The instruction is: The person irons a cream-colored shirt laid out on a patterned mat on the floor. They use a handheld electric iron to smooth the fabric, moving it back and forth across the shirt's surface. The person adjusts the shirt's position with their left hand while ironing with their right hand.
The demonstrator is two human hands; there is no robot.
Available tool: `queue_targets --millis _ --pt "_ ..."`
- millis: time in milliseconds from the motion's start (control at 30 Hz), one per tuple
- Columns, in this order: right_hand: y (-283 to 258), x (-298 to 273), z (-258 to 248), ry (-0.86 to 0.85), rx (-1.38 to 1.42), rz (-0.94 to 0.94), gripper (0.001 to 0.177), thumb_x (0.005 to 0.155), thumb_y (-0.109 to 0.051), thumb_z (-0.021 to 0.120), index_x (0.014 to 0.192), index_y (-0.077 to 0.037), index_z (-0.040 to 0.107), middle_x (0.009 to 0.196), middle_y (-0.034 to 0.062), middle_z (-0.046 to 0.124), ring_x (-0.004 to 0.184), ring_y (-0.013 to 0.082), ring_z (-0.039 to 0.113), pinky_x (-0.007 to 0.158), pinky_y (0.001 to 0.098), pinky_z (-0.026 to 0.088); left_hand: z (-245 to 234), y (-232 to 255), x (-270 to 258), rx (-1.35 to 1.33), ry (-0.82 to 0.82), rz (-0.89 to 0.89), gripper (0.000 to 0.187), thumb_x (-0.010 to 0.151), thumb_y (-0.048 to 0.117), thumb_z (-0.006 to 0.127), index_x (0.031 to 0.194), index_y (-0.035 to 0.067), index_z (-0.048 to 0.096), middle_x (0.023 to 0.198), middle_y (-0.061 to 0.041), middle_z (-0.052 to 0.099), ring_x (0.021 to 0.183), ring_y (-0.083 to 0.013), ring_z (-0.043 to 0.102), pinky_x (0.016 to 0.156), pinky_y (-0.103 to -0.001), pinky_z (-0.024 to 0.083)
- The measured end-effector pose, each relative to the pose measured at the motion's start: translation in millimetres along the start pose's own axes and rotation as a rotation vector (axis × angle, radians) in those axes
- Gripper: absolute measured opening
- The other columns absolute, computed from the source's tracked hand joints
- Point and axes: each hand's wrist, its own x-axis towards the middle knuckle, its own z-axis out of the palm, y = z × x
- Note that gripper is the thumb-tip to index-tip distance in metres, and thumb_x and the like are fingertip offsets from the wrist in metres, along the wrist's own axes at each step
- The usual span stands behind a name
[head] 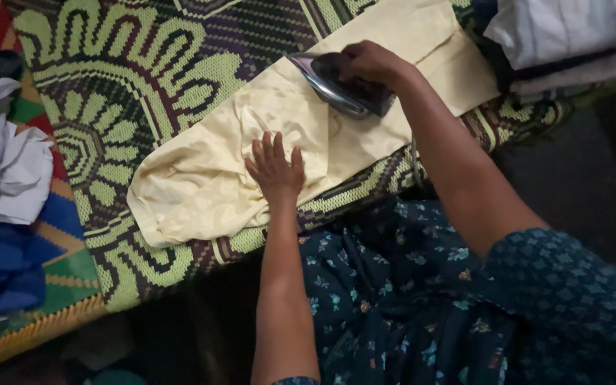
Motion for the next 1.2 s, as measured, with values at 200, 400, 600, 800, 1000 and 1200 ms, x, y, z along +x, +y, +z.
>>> queue_targets --millis 200,400,600,800,1000,1200 --pt "-5.4 16.4 6.0 -0.030 0.051 0.054 0.054 0.073 -0.027 0.079 0.125 -0.012 0.071 0.105 0.0141 0.075 0.089 0.0283 0.071 0.083 0.0408 0.055 1.0 0.9 -1.2 -0.008 0.044 0.009 0.062 0.100 0.054 0.050 0.150 0.017 0.050 0.162 -0.005 0.040 0.152 -0.0311 0.028 0.122 -0.062 0.014" --pt "0.2 -27.9 1.7 -0.102 -0.024 0.095 0.059 0.072 -0.027 0.080 0.129 -0.016 0.069 0.110 0.0128 0.074 0.093 0.0294 0.070 0.085 0.0438 0.054 0.1 0.4 -3.0 -0.039 0.029 0.005 0.062 0.100 0.053 0.050 0.150 0.017 0.050 0.162 -0.006 0.040 0.152 -0.0319 0.028 0.121 -0.062 0.013" --pt "-4.0 -54.8 2.2 -0.043 -0.149 0.140 0.060 0.075 -0.034 0.077 0.133 -0.020 0.066 0.110 0.0159 0.074 0.093 0.0342 0.072 0.086 0.0460 0.055 -3.5 1.6 -1.4 -0.032 0.019 -0.008 0.062 0.099 0.054 0.049 0.150 0.018 0.051 0.161 -0.006 0.040 0.153 -0.0310 0.027 0.122 -0.062 0.013" --pt "-4.8 -21.5 20.2 0.211 -0.238 -0.094 0.062 0.080 -0.037 0.077 0.138 -0.024 0.060 0.109 0.0165 0.072 0.100 0.0380 0.069 0.085 0.0484 0.052 -2.5 2.2 1.1 -0.014 -0.025 -0.021 0.063 0.100 0.055 0.048 0.151 0.018 0.049 0.163 -0.005 0.037 0.153 -0.0304 0.024 0.122 -0.061 0.012" --pt "-8.3 5.3 33.6 0.370 -0.304 -0.260 0.054 0.084 -0.033 0.073 0.137 -0.029 0.065 0.113 0.0126 0.075 0.102 0.0370 0.070 0.086 0.0475 0.055 -1.5 0.7 3.0 0.017 -0.041 -0.016 0.064 0.100 0.055 0.047 0.152 0.019 0.048 0.163 -0.005 0.036 0.153 -0.0306 0.023 0.122 -0.061 0.011" --pt "-13.7 -27.9 20.8 0.276 -0.370 -0.204 0.050 0.086 -0.039 0.076 0.133 -0.027 0.068 0.114 0.0127 0.074 0.101 0.0370 0.070 0.086 0.0473 0.055 -6.6 2.6 0.6 -0.013 -0.025 -0.017 0.063 0.100 0.055 0.048 0.152 0.018 0.048 0.163 -0.005 0.038 0.153 -0.0307 0.025 0.123 -0.061 0.012"
